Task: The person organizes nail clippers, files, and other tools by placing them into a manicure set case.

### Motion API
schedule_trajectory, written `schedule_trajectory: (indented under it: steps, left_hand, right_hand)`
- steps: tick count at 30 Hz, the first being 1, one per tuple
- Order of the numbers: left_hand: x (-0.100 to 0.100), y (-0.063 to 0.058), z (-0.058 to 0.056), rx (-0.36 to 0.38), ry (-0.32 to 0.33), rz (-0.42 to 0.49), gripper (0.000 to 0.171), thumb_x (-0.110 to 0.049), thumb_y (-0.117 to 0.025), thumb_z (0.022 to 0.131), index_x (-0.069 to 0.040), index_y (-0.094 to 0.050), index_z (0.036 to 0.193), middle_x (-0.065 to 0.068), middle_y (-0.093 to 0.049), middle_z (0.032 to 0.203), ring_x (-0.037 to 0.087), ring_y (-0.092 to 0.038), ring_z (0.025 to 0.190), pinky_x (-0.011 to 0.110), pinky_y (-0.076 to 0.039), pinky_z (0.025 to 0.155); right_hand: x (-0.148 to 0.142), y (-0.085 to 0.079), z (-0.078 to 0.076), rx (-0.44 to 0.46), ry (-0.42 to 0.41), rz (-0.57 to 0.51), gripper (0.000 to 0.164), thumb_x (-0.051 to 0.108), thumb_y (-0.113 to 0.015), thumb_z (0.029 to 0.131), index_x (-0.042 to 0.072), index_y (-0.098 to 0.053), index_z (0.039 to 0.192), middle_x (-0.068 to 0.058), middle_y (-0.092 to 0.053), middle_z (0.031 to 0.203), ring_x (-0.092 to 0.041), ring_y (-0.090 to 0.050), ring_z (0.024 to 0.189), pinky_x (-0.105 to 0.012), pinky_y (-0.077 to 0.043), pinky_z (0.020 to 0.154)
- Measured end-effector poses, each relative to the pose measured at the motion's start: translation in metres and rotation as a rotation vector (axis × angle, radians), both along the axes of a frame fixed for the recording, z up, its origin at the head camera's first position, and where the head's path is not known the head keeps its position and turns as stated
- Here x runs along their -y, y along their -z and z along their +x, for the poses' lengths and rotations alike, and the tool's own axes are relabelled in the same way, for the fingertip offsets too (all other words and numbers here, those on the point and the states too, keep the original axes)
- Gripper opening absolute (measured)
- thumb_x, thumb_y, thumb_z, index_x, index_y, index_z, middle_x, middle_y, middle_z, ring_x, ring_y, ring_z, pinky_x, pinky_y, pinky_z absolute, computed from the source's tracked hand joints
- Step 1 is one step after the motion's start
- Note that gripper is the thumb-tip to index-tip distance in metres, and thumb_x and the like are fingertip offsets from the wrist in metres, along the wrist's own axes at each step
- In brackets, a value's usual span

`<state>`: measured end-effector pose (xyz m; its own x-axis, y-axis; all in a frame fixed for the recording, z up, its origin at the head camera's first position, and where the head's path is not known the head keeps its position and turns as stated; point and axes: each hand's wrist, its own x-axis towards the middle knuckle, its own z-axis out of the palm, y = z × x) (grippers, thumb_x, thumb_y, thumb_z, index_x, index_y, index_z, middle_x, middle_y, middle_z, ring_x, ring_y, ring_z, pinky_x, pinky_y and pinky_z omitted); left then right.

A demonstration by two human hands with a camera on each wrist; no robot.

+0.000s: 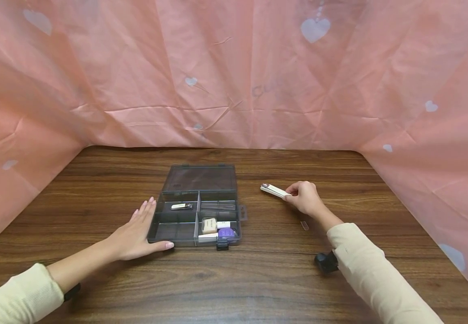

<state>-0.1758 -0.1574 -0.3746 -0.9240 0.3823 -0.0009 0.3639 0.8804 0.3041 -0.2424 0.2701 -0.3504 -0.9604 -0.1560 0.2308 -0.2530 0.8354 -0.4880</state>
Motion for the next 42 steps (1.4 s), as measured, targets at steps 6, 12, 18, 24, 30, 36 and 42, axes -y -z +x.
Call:
schedule_trajectory:
  steps: [6, 12, 18, 24, 30, 36, 42]
  left_hand:
    - [-0.001, 0.0, 0.0, 0.01, 0.003, -0.003, 0.118, -0.074, -0.052, 0.074, 0.01, -0.009, 0.145, 0.026, -0.006, 0.153, 0.039, -0.008, 0.143, 0.051, -0.017, 0.115]
    - [-0.001, 0.0, 0.0, 0.009, 0.005, -0.005, 0.118, -0.074, -0.052, 0.074, 0.009, -0.009, 0.145, 0.026, -0.006, 0.153, 0.039, -0.007, 0.143, 0.051, -0.016, 0.115]
    - [-0.001, 0.001, -0.001, 0.009, 0.01, -0.003, 0.118, -0.074, -0.052, 0.074, 0.009, -0.009, 0.145, 0.026, -0.006, 0.153, 0.039, -0.006, 0.143, 0.052, -0.015, 0.115]
    - [-0.002, 0.0, -0.001, 0.021, 0.01, -0.003, 0.118, -0.075, -0.052, 0.074, 0.009, -0.008, 0.145, 0.026, -0.005, 0.154, 0.039, -0.006, 0.143, 0.052, -0.015, 0.115]
    - [-0.002, 0.0, 0.0, 0.021, 0.009, 0.002, 0.118, -0.074, -0.052, 0.074, 0.009, -0.009, 0.145, 0.026, -0.005, 0.153, 0.039, -0.006, 0.143, 0.052, -0.015, 0.115]
    - [0.0, 0.001, 0.0, 0.013, 0.005, -0.002, 0.118, -0.075, -0.052, 0.074, 0.009, -0.009, 0.145, 0.026, -0.006, 0.153, 0.039, -0.007, 0.143, 0.051, -0.016, 0.115]
    - [0.0, 0.0, 0.0, 0.014, 0.008, 0.001, 0.118, -0.075, -0.052, 0.074, 0.009, -0.009, 0.145, 0.026, -0.006, 0.153, 0.039, -0.007, 0.143, 0.052, -0.016, 0.115]
  right_hand:
    - [0.008, -0.006, 0.003, -0.012, -0.031, -0.025, 0.018, 0.008, -0.07, 0.08, -0.008, -0.069, 0.089, -0.016, -0.067, 0.078, -0.008, -0.051, 0.064, -0.019, -0.041, 0.054]
    - [0.019, -0.013, 0.007, -0.016, -0.063, -0.082, 0.019, 0.007, -0.071, 0.079, -0.008, -0.069, 0.091, -0.016, -0.066, 0.08, -0.007, -0.05, 0.063, -0.017, -0.041, 0.053]
    - [0.03, -0.013, 0.01, -0.018, -0.074, -0.117, 0.016, 0.006, -0.071, 0.079, -0.006, -0.07, 0.09, -0.013, -0.065, 0.078, -0.007, -0.051, 0.064, -0.017, -0.042, 0.054]
    - [0.041, -0.009, 0.011, -0.058, -0.123, -0.131, 0.013, 0.003, -0.071, 0.077, -0.005, -0.07, 0.087, -0.01, -0.064, 0.077, -0.004, -0.05, 0.064, -0.017, -0.043, 0.056]
    - [0.058, -0.011, 0.014, -0.063, -0.174, -0.17, 0.01, 0.001, -0.071, 0.076, -0.004, -0.07, 0.085, -0.011, -0.064, 0.077, -0.001, -0.049, 0.063, -0.016, -0.043, 0.056]
    - [0.08, -0.013, 0.015, -0.066, -0.251, -0.203, 0.009, 0.001, -0.071, 0.076, -0.004, -0.07, 0.083, -0.01, -0.063, 0.074, -0.001, -0.048, 0.061, -0.017, -0.042, 0.054]
    - [0.107, -0.02, 0.014, -0.05, -0.312, -0.224, 0.009, 0.002, -0.072, 0.076, -0.003, -0.07, 0.083, -0.009, -0.063, 0.074, -0.005, -0.048, 0.063, -0.018, -0.043, 0.056]
